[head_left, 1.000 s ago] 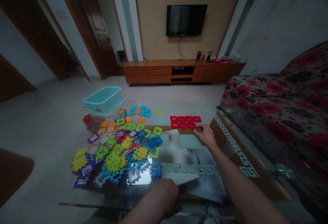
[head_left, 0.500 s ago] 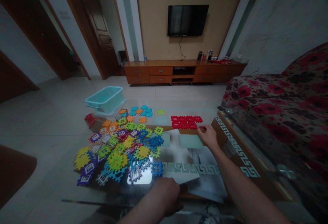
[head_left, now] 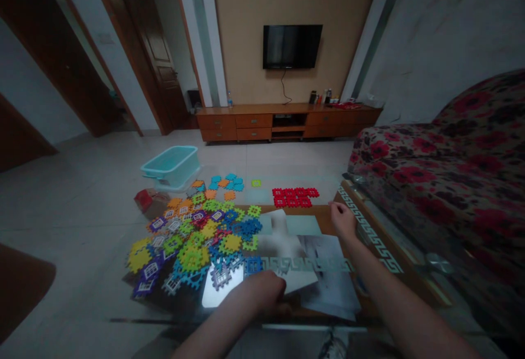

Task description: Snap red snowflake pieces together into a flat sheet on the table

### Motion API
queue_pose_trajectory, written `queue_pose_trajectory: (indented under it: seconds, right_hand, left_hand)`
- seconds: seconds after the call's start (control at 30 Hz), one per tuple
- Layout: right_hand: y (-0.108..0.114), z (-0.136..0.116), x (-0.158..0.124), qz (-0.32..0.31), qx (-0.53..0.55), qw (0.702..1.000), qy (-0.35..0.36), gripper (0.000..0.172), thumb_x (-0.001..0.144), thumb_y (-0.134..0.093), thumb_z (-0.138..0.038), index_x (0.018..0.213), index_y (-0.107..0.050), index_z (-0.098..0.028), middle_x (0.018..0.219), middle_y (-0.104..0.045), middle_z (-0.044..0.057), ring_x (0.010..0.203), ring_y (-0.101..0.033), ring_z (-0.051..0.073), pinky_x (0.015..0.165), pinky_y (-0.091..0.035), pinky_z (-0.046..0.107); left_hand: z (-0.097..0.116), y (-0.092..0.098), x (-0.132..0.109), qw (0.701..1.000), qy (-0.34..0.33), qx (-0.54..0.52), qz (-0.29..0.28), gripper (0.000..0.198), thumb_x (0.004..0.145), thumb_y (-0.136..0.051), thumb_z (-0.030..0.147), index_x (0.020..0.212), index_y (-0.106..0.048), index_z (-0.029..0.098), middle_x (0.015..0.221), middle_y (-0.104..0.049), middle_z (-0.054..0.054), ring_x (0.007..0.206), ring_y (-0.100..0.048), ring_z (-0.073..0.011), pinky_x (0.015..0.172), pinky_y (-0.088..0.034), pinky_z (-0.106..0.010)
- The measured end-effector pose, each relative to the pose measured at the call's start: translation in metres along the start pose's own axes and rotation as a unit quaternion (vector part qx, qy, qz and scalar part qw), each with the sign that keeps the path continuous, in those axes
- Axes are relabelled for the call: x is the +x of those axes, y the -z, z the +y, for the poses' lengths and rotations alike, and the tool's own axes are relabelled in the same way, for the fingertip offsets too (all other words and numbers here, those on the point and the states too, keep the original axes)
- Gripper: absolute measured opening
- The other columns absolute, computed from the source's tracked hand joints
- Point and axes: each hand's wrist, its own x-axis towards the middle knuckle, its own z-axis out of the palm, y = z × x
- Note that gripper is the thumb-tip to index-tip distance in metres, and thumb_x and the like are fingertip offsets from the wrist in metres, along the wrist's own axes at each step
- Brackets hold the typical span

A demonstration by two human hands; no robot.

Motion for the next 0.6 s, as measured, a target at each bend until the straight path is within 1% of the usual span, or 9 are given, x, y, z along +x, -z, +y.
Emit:
queue_pose_trajectory:
  seconds: [0.07, 0.13, 0.2, 0.3, 0.37, 0.47, 0.53, 0.6]
  right_hand:
    - [0.007, -0.011, -0.010, -0.017, 0.014, 1.000, 0.006, 0.049, 0.074, -0.051, -0.054, 0.087, -0.074, -0.012, 0.087, -0.075, 0.014, 0.081, -0.065, 0.028, 0.076, -0.046, 0.036]
    - [0.014, -0.024, -0.021, -0.041, 0.027, 0.999, 0.014, 0.047, 0.074, -0.053, -0.053, 0.087, -0.074, -0.013, 0.087, -0.074, 0.013, 0.081, -0.065, 0.027, 0.077, -0.046, 0.035]
    - [0.020, -0.038, -0.033, -0.071, 0.042, 0.996, 0.023, 0.045, 0.075, -0.053, -0.052, 0.087, -0.073, -0.013, 0.085, -0.074, 0.011, 0.080, -0.065, 0.026, 0.075, -0.047, 0.034]
    - [0.024, -0.059, -0.057, -0.123, 0.062, 0.990, 0.031, 0.043, 0.075, -0.053, -0.051, 0.085, -0.072, -0.013, 0.082, -0.073, 0.010, 0.078, -0.065, 0.025, 0.071, -0.048, 0.033]
    - [0.025, -0.072, -0.076, -0.173, 0.070, 0.982, 0.038, 0.039, 0.073, -0.057, -0.049, 0.082, -0.072, -0.014, 0.079, -0.073, 0.009, 0.075, -0.065, 0.024, 0.069, -0.049, 0.033]
    - [0.026, -0.093, -0.108, -0.249, 0.076, 0.964, 0.056, 0.032, 0.071, -0.062, -0.045, 0.081, -0.072, -0.016, 0.078, -0.073, 0.007, 0.073, -0.066, 0.022, 0.070, -0.051, 0.032]
    - [0.027, -0.107, -0.128, -0.294, 0.056, 0.951, 0.077, 0.030, 0.077, -0.059, -0.042, 0.088, -0.071, -0.017, 0.083, -0.072, 0.006, 0.074, -0.066, 0.020, 0.071, -0.051, 0.032]
    - [0.028, -0.121, -0.146, -0.309, 0.009, 0.944, 0.116, 0.030, 0.084, -0.054, -0.039, 0.100, -0.068, -0.017, 0.085, -0.070, 0.006, 0.074, -0.064, 0.020, 0.071, -0.050, 0.032]
  left_hand:
    - [-0.006, 0.001, 0.000, 0.999, -0.014, -0.004, 0.034, 0.036, 0.082, -0.060, 0.049, 0.095, -0.074, 0.019, 0.095, -0.074, -0.015, 0.087, -0.071, -0.0306, 0.072, -0.055, -0.037]
    - [-0.012, 0.005, -0.002, 0.997, -0.020, -0.007, 0.071, 0.031, 0.084, -0.059, 0.046, 0.094, -0.072, 0.020, 0.095, -0.074, -0.012, 0.087, -0.070, -0.0276, 0.073, -0.054, -0.035]
    - [-0.018, 0.012, -0.006, 0.994, -0.010, 0.002, 0.108, 0.028, 0.086, -0.058, 0.045, 0.095, -0.069, 0.021, 0.095, -0.073, -0.010, 0.086, -0.068, -0.0253, 0.074, -0.052, -0.033]
    - [-0.030, 0.023, -0.014, 0.987, 0.030, 0.031, 0.157, 0.023, 0.088, -0.056, 0.039, 0.097, -0.066, 0.020, 0.098, -0.071, -0.010, 0.089, -0.067, -0.0255, 0.077, -0.051, -0.034]
    - [-0.039, 0.030, -0.021, 0.981, 0.056, 0.041, 0.182, 0.021, 0.089, -0.053, 0.033, 0.100, -0.064, 0.018, 0.103, -0.069, -0.012, 0.094, -0.066, -0.0271, 0.080, -0.050, -0.036]
    - [-0.057, 0.036, -0.031, 0.971, 0.092, 0.048, 0.214, 0.022, 0.090, -0.050, 0.030, 0.105, -0.060, 0.017, 0.112, -0.065, -0.014, 0.100, -0.064, -0.0278, 0.085, -0.049, -0.038]
    - [-0.070, 0.037, -0.037, 0.962, 0.121, 0.061, 0.239, 0.026, 0.088, -0.053, 0.027, 0.111, -0.058, 0.017, 0.118, -0.063, -0.014, 0.106, -0.062, -0.0278, 0.089, -0.048, -0.037]
    - [-0.082, 0.036, -0.041, 0.953, 0.157, 0.080, 0.248, 0.030, 0.086, -0.054, 0.024, 0.115, -0.057, 0.016, 0.121, -0.061, -0.015, 0.110, -0.060, -0.0288, 0.092, -0.047, -0.038]
